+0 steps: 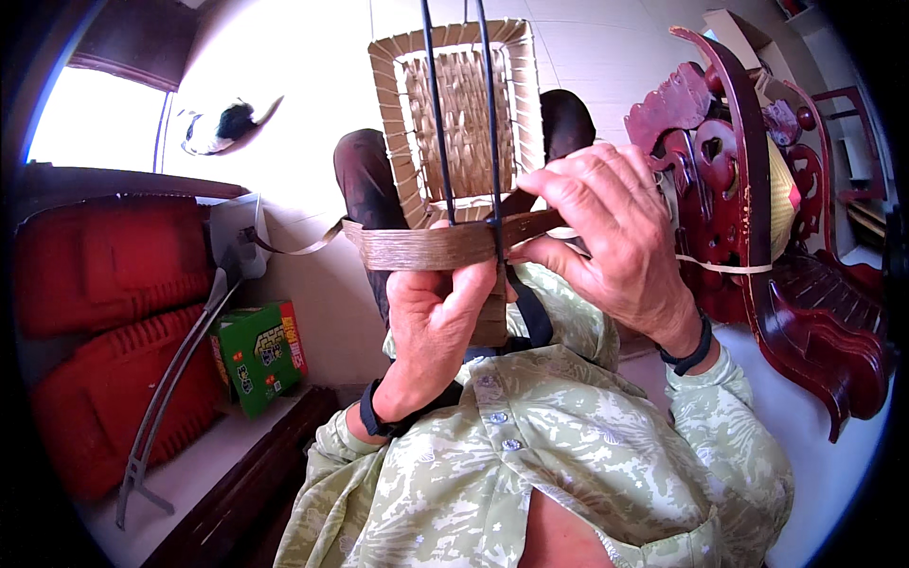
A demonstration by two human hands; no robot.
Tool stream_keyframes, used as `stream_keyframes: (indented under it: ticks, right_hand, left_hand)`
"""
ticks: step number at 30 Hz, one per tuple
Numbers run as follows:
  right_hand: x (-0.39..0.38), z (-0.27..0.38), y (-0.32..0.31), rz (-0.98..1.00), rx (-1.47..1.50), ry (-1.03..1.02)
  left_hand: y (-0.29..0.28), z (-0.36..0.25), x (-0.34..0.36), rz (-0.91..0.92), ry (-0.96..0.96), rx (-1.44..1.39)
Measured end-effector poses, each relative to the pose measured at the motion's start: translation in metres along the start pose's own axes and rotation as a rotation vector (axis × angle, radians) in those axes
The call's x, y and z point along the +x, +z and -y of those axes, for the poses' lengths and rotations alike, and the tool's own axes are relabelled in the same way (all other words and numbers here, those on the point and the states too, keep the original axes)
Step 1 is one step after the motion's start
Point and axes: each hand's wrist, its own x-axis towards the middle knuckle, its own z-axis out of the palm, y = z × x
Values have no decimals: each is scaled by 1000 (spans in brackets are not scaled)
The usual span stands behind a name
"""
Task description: The person weaves a basket by hand, interlacing brown flat strips through a set of vertical support strips.
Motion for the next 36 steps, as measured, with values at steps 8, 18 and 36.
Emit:
stream_keyframes:
  ticks: [8, 18, 36]
  right_hand:
    - [-13, -17, -15, 84, 451, 129]
    - [-23, -47, -37, 282, 316, 210]
    - [-12, -20, -19, 339, 242, 132]
  left_hand:
    - [9, -2, -2, 4, -8, -31]
    - [9, 0, 2, 19, 41, -105]
    - [0, 13, 0, 57, 45, -134]
